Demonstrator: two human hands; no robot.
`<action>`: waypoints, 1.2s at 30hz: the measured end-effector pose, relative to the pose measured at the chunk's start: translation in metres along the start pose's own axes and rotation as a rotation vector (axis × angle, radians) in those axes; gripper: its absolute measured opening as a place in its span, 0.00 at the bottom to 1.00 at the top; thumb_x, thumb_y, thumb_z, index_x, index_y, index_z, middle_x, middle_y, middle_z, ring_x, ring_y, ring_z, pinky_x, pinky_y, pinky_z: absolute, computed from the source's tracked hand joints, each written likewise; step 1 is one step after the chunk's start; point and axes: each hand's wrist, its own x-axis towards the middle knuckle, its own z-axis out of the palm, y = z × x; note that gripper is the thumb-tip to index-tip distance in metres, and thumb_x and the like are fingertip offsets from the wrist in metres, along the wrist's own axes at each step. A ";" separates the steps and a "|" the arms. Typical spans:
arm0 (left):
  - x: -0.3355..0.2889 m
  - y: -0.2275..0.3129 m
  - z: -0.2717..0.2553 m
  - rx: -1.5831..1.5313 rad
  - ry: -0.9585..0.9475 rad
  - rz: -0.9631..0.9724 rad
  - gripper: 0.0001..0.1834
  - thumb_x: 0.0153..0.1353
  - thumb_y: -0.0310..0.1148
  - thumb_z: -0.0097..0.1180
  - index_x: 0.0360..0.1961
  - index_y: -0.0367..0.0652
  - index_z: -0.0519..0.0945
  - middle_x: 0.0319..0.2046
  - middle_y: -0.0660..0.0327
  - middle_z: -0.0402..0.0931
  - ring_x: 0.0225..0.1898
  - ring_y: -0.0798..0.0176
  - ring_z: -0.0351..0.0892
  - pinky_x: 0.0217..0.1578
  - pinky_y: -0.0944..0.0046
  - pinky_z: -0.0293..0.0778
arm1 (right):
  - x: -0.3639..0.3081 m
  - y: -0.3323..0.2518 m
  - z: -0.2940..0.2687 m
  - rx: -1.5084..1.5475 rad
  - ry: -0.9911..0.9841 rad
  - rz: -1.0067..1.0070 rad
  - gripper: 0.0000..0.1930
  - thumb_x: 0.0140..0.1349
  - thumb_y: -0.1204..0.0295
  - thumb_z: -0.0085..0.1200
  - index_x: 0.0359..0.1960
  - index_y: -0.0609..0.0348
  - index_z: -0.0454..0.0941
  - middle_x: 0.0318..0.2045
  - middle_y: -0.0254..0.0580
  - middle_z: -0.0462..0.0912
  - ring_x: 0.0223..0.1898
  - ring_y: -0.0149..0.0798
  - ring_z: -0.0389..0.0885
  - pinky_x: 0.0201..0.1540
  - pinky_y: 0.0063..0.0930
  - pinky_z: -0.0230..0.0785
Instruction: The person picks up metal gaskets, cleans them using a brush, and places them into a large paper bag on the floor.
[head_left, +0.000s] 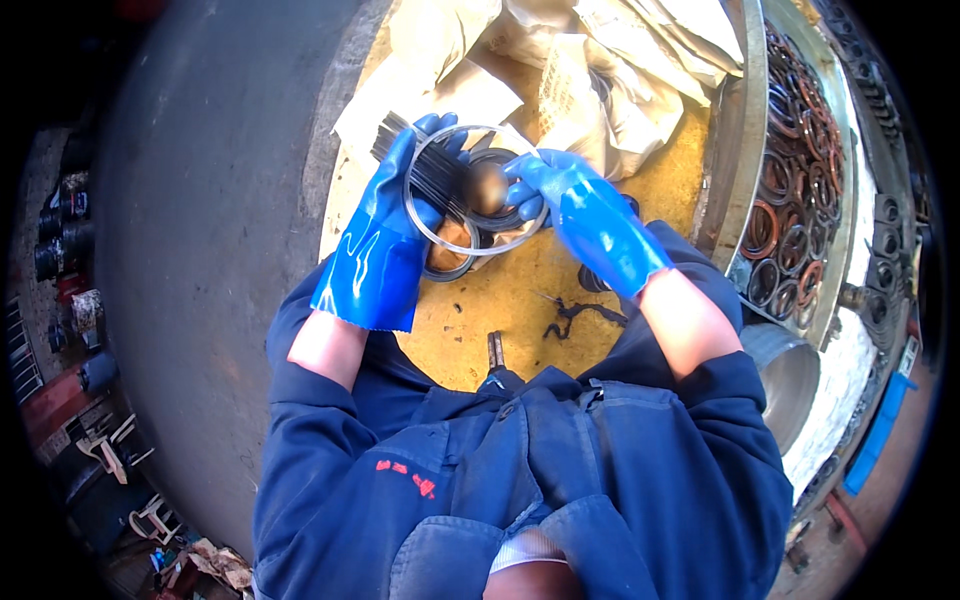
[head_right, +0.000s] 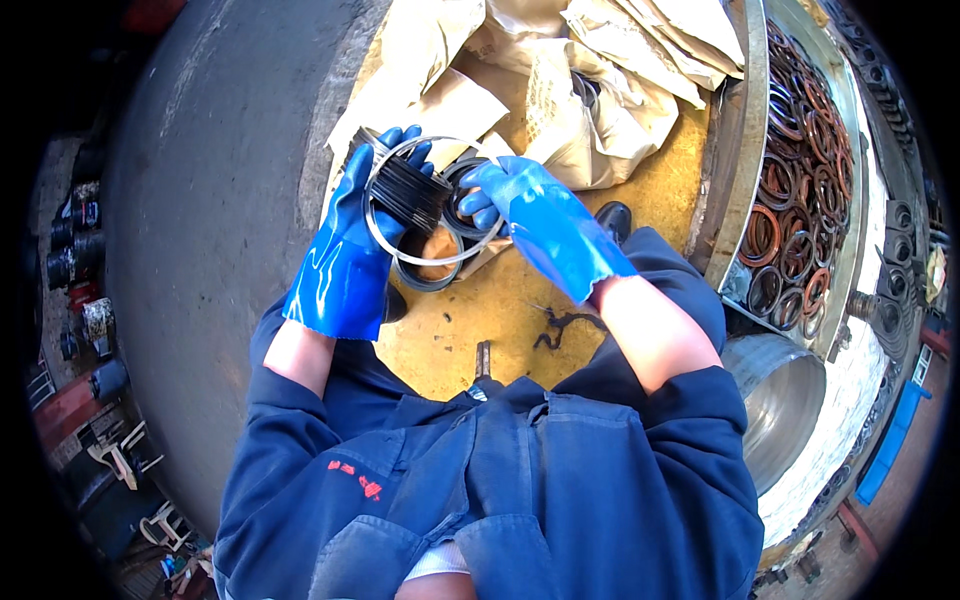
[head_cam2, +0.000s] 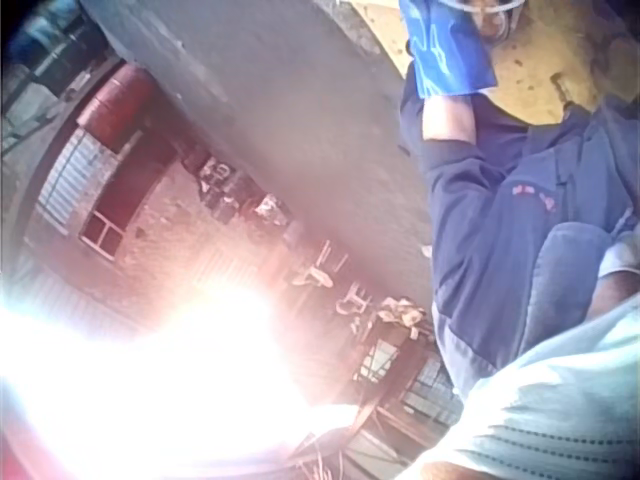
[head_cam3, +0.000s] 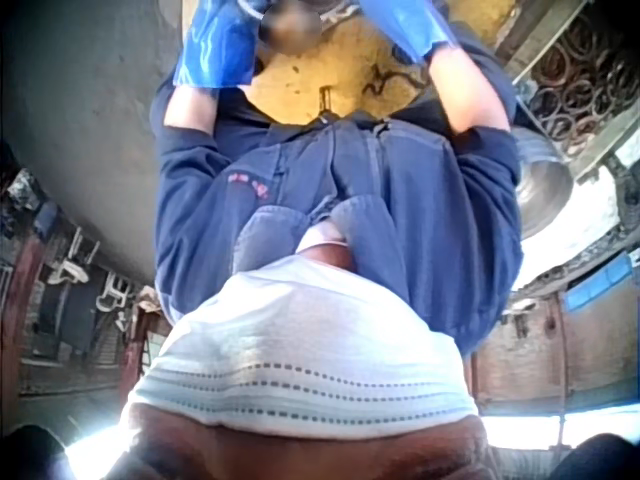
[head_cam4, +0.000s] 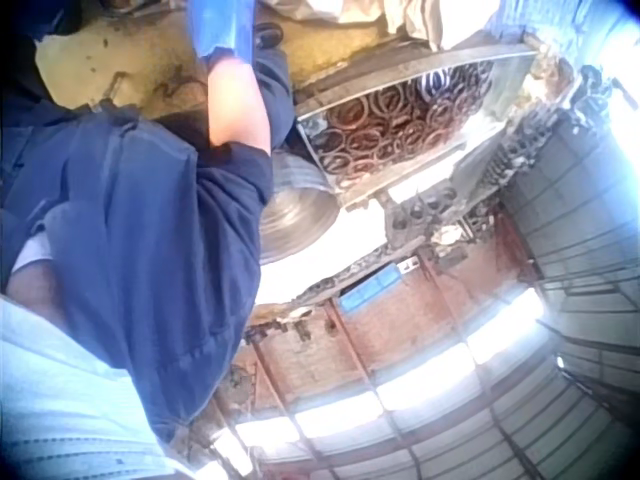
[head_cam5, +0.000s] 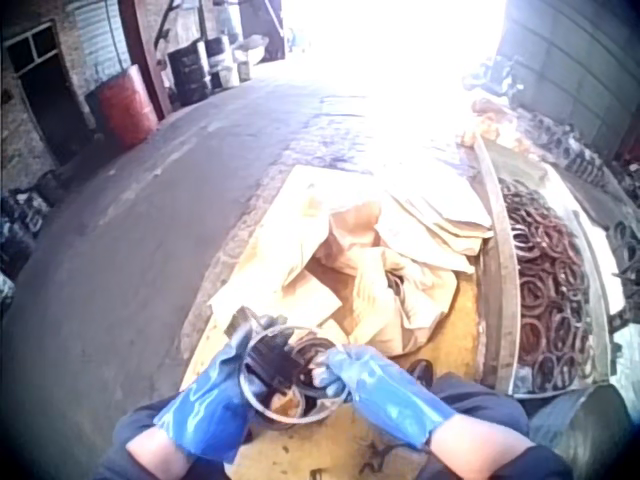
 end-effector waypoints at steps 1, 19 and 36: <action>-0.002 0.000 0.003 0.019 -0.031 -0.013 0.23 0.74 0.40 0.53 0.63 0.37 0.75 0.62 0.46 0.76 0.61 0.46 0.78 0.62 0.47 0.78 | 0.000 -0.006 -0.002 -0.056 -0.040 0.010 0.16 0.75 0.63 0.51 0.49 0.63 0.83 0.35 0.41 0.87 0.31 0.31 0.82 0.35 0.22 0.74; 0.001 -0.013 -0.009 -0.021 -0.050 0.070 0.28 0.71 0.34 0.56 0.69 0.39 0.67 0.69 0.47 0.68 0.68 0.44 0.71 0.68 0.46 0.71 | 0.027 0.083 -0.012 0.603 -0.212 0.033 0.23 0.70 0.58 0.60 0.59 0.61 0.76 0.50 0.48 0.86 0.49 0.43 0.87 0.54 0.40 0.81; -0.004 -0.018 -0.013 0.151 -0.331 -0.227 0.28 0.72 0.43 0.56 0.66 0.37 0.71 0.61 0.43 0.75 0.59 0.48 0.80 0.60 0.50 0.80 | 0.067 -0.006 -0.036 0.732 -0.991 0.610 0.29 0.75 0.65 0.49 0.70 0.73 0.61 0.27 0.35 0.81 0.23 0.31 0.81 0.28 0.26 0.74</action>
